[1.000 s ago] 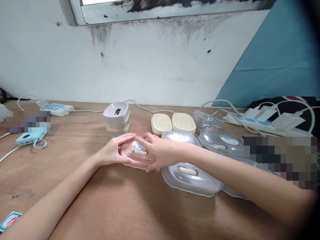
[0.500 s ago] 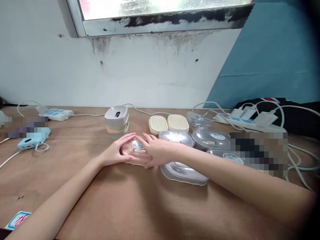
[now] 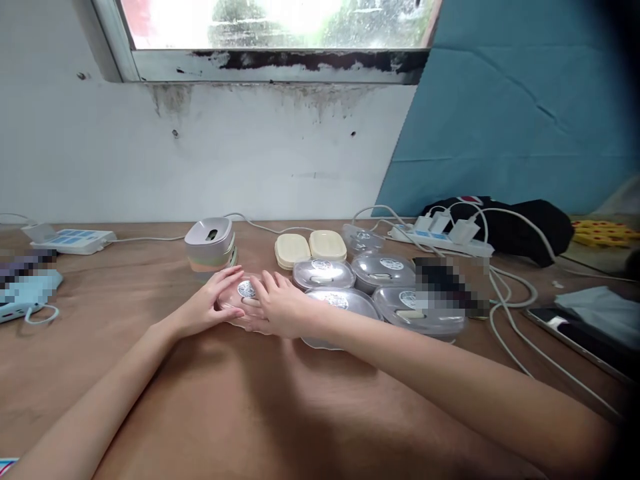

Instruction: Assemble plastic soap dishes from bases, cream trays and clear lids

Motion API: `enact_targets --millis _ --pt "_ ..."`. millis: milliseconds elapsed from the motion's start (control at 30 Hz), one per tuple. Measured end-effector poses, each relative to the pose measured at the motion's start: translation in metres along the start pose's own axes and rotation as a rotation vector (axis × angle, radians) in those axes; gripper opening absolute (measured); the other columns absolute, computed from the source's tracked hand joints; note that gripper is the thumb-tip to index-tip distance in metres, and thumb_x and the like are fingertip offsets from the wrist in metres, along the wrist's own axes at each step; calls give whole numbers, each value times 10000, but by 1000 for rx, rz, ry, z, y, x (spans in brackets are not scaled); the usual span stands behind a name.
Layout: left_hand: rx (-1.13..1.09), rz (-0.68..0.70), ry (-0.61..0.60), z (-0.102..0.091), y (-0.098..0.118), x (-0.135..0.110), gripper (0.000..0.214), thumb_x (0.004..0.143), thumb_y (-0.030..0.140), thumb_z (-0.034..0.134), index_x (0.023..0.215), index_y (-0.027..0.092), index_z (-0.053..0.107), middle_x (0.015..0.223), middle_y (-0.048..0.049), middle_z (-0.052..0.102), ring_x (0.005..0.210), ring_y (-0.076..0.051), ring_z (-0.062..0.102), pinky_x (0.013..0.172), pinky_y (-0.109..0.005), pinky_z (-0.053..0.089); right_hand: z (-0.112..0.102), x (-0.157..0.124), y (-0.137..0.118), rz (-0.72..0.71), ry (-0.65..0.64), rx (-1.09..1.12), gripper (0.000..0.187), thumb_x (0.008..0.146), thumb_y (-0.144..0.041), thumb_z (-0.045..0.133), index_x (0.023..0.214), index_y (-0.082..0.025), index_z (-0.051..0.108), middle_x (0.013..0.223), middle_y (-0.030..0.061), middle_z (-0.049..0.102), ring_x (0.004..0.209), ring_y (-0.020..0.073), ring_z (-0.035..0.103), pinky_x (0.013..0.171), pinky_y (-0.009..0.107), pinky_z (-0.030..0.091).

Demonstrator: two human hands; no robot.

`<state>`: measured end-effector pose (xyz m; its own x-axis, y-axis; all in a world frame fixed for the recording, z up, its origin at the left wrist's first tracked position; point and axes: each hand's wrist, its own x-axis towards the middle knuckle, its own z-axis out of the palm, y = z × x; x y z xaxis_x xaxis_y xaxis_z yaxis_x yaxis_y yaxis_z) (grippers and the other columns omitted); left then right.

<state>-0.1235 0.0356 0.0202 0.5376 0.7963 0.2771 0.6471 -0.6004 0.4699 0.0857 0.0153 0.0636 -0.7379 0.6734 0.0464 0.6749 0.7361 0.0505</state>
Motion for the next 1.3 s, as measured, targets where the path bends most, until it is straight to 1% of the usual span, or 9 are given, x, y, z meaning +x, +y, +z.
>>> enact_targets --millis 100,200,400,500,600,733,833,1067,1300 --pt "57 -19 57 5 -1 2 662 795 511 540 1353 237 315 1423 -103 284 1318 -301 232 1065 -483 244 0 2 8 42 34 -21 723 815 -550 472 1348 -87 318 1377 238 335 1290 406 228 997 554 229" --pt "101 -57 118 10 -1 4 678 793 529 531 1341 193 315 1390 -134 321 1301 -300 258 1052 -493 261 -2 -10 9 71 77 -44 653 834 -414 509 1348 -59 317 1381 264 314 1312 400 182 1029 552 169" --pt "140 -70 140 11 -4 4 651 795 504 544 1329 197 334 1382 -126 346 1291 -300 287 1041 -474 290 -8 -75 18 95 128 69 676 827 -471 478 1379 -136 280 1407 188 316 1319 378 190 1040 548 212" --pt "138 -50 87 5 -3 3 625 803 482 544 1331 215 341 1396 -110 342 1294 -294 292 1037 -465 300 -6 -103 32 177 92 92 709 821 -536 453 1386 -147 277 1438 181 266 1334 371 151 1043 545 222" --pt "139 -62 16 -3 2 4 635 803 488 535 1340 215 333 1413 -93 329 1310 -287 268 1041 -450 303 3 -117 42 191 59 80 722 802 -511 507 1388 -159 276 1442 185 260 1324 366 196 1027 531 271" --pt "127 -65 -51 -7 6 6 642 798 500 529 1346 233 328 1435 -60 303 1330 -268 229 1068 -426 269 17 -121 44 147 138 -33 705 772 -359 596 1378 -161 294 1415 211 305 1297 393 250 999 572 278" --pt "126 -53 -64 -4 6 8 642 804 497 523 1353 241 310 1442 -55 292 1338 -255 218 1077 -421 251 22 -121 42 130 188 -65 693 764 -344 599 1365 -145 315 1387 225 346 1280 401 281 981 583 294" --pt "183 -70 -18 10 10 11 691 831 525 456 1372 142 259 1454 -124 239 1338 -268 202 1076 -424 244 20 -121 42 122 189 -87 692 756 -338 602 1356 -127 330 1387 233 341 1277 396 289 987 570 289" --pt "190 -96 -15 15 15 5 744 848 552 397 1404 111 175 1474 -128 182 1353 -252 159 1093 -407 205 20 -123 40 127 161 -37 704 761 -372 599 1364 -141 321 1405 221 315 1297 386 252 1015 567 241"
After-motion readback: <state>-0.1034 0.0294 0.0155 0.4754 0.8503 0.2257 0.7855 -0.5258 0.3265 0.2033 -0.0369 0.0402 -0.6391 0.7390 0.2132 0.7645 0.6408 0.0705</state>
